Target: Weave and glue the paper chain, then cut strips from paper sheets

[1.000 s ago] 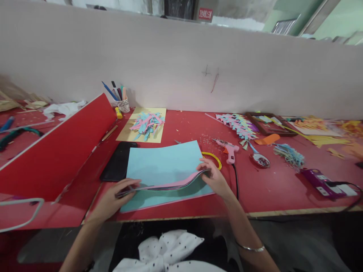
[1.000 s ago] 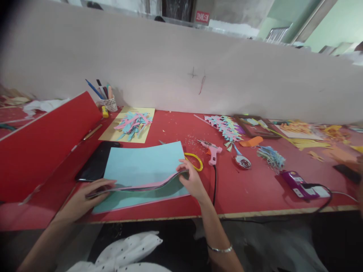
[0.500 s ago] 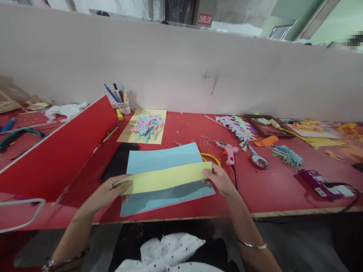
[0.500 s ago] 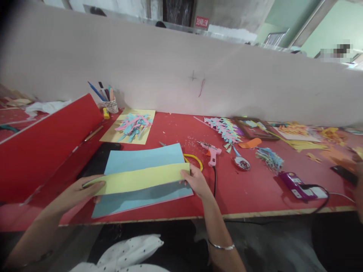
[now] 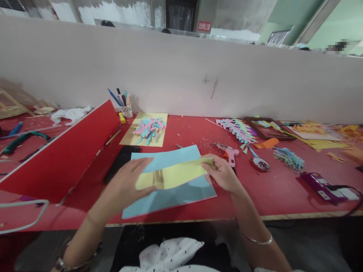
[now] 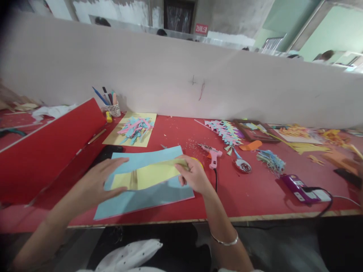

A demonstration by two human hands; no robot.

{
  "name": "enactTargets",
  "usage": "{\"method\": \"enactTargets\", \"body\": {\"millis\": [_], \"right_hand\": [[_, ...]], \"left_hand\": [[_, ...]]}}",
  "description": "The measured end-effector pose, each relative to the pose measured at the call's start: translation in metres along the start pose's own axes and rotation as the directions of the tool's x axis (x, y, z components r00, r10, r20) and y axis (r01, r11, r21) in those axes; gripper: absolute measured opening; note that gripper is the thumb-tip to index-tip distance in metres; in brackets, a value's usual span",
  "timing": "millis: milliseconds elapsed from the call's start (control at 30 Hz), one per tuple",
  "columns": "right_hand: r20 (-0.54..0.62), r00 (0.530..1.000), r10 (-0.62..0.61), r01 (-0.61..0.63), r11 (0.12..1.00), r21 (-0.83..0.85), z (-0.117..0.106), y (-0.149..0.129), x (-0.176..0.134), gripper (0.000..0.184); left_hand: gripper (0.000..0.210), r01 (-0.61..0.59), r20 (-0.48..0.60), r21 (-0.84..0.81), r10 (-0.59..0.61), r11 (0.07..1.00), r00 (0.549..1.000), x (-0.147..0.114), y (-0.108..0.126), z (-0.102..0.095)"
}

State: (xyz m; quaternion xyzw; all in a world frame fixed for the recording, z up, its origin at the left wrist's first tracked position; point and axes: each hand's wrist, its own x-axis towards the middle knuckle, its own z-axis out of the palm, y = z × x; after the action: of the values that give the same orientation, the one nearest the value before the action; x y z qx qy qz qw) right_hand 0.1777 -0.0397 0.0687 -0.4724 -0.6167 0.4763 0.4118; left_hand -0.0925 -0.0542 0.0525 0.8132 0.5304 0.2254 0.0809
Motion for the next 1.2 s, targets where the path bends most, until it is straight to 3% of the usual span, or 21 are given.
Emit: {"method": "enactTargets", "body": {"millis": [67,133,233,333,567,767,867,967,1067,1200], "right_hand": [[0.069,0.996,-0.053,0.056,0.997,-0.048,0.008,-0.011,-0.003,0.013],[0.084,0.992,-0.097,0.104,0.992,-0.075,0.013,-0.019,-0.004,0.011],[0.028,0.991,-0.130,0.132,0.986,-0.102,0.013,-0.023,-0.004,0.010],[-0.013,0.993,-0.116,0.113,0.985,-0.133,0.006,-0.020,0.001,0.012],[-0.074,0.993,-0.090,0.082,0.991,-0.107,-0.027,-0.019,0.021,0.019],[-0.126,0.987,-0.097,0.084,0.990,-0.109,-0.069,-0.012,0.061,0.019],[-0.288,0.948,-0.134,0.079,0.978,-0.195,-0.093,-0.011,0.091,0.010],[-0.433,0.887,-0.160,0.042,0.962,-0.269,-0.110,-0.014,0.124,0.016],[-0.449,0.881,-0.150,0.028,0.963,-0.266,-0.118,-0.014,0.158,0.018],[-0.467,0.880,-0.092,-0.020,0.973,-0.229,-0.122,-0.003,0.198,0.007]], "left_hand": [[0.067,-0.186,-0.003,0.083,0.186,0.979,0.982,0.007,0.023,0.007],[0.068,-0.292,-0.069,0.168,0.306,0.942,0.949,0.012,0.041,0.017],[0.067,-0.299,-0.197,0.294,0.364,0.908,0.910,0.016,0.050,0.028],[0.062,-0.284,-0.189,0.385,0.376,0.878,0.907,0.019,0.045,0.030],[0.059,-0.218,0.032,0.355,0.221,0.909,0.975,0.018,0.014,0.015],[0.053,-0.049,-0.008,0.330,0.055,0.943,0.998,0.012,-0.014,0.011],[0.042,0.065,-0.057,0.322,-0.049,0.945,0.997,0.009,-0.024,0.018],[0.043,0.082,0.019,0.253,-0.089,0.964,0.996,0.005,-0.024,0.030],[0.044,0.075,0.138,0.151,-0.097,0.986,0.986,0.001,-0.015,0.042],[0.042,0.149,0.164,0.006,-0.148,0.989,0.975,-0.005,-0.010,0.053]]}}
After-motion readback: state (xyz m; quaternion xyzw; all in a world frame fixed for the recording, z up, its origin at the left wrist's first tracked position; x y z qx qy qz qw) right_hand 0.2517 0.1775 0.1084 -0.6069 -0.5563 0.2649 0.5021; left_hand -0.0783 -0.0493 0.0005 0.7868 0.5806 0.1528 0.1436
